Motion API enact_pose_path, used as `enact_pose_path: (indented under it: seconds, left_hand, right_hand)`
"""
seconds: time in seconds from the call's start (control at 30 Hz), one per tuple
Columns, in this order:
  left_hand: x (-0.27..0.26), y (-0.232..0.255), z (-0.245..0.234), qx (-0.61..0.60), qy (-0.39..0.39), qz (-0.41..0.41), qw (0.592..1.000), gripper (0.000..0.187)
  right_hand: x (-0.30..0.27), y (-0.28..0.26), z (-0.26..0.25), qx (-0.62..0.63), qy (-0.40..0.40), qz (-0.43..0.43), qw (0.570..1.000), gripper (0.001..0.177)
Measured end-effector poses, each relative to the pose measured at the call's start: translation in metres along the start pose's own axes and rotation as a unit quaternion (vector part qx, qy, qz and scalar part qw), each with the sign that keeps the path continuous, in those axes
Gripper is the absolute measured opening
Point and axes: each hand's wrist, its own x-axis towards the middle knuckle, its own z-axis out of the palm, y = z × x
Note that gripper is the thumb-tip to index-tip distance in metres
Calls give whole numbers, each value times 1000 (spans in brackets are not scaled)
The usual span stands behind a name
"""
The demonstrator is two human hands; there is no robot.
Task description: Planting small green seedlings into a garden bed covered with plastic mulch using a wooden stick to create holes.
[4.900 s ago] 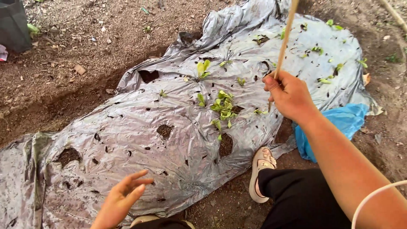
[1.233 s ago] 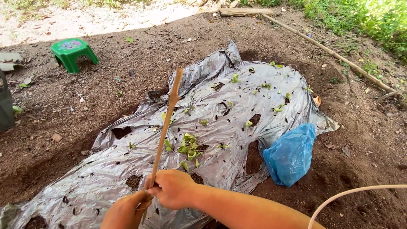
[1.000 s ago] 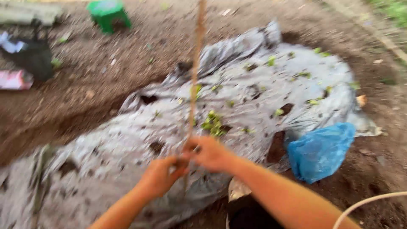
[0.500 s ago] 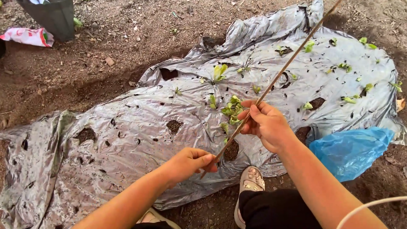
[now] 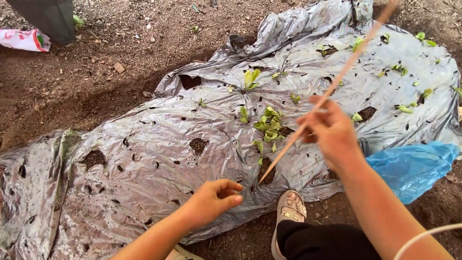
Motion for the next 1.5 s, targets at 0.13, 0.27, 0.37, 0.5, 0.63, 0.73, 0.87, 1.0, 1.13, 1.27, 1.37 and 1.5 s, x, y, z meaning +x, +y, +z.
enact_pose_path:
  seconds: [0.13,0.27,0.37,0.5,0.63,0.73,0.87,1.0,1.13,1.27,1.37,1.5]
  left_hand:
    - [17,-35,-19,98,49,-24,994,38]
    - [47,-79,-39,95,86,-30,991,35]
    - [63,-104,-51,152,130,-40,979,66]
    - [89,-140,-60,151,57,8,987,93]
    - [106,-159,-51,108,25,-112,987,77]
    - [121,-181,-49,111,7,-123,986,69]
    - [129,-195,-43,102,7,-139,985,68]
    - [120,-181,-38,84,-1,-168,982,64]
    - [114,-173,-35,97,10,-157,983,63]
    - [99,-132,-42,84,10,-176,981,59]
    - [98,-117,-45,70,46,-135,987,53]
    - [104,-69,-47,75,59,-125,988,50]
  right_hand:
    - [78,64,-39,-15,129,-194,972,26]
    - [94,52,-1,-38,125,-91,987,31]
    - [153,97,14,-85,52,-126,987,27]
    - [249,157,19,-400,0,-110,910,20]
    - [285,162,20,-549,-58,-26,834,38]
    - [302,183,27,-557,-76,-3,827,33]
    - [288,194,45,-561,-89,27,823,61]
    - [281,200,49,-608,-152,8,779,79]
    - [280,209,39,-550,-104,-21,828,55]
    - [281,231,12,-473,-63,-159,864,35]
    - [260,214,7,-317,17,-153,936,31]
    - [195,152,48,-105,-66,-85,989,26]
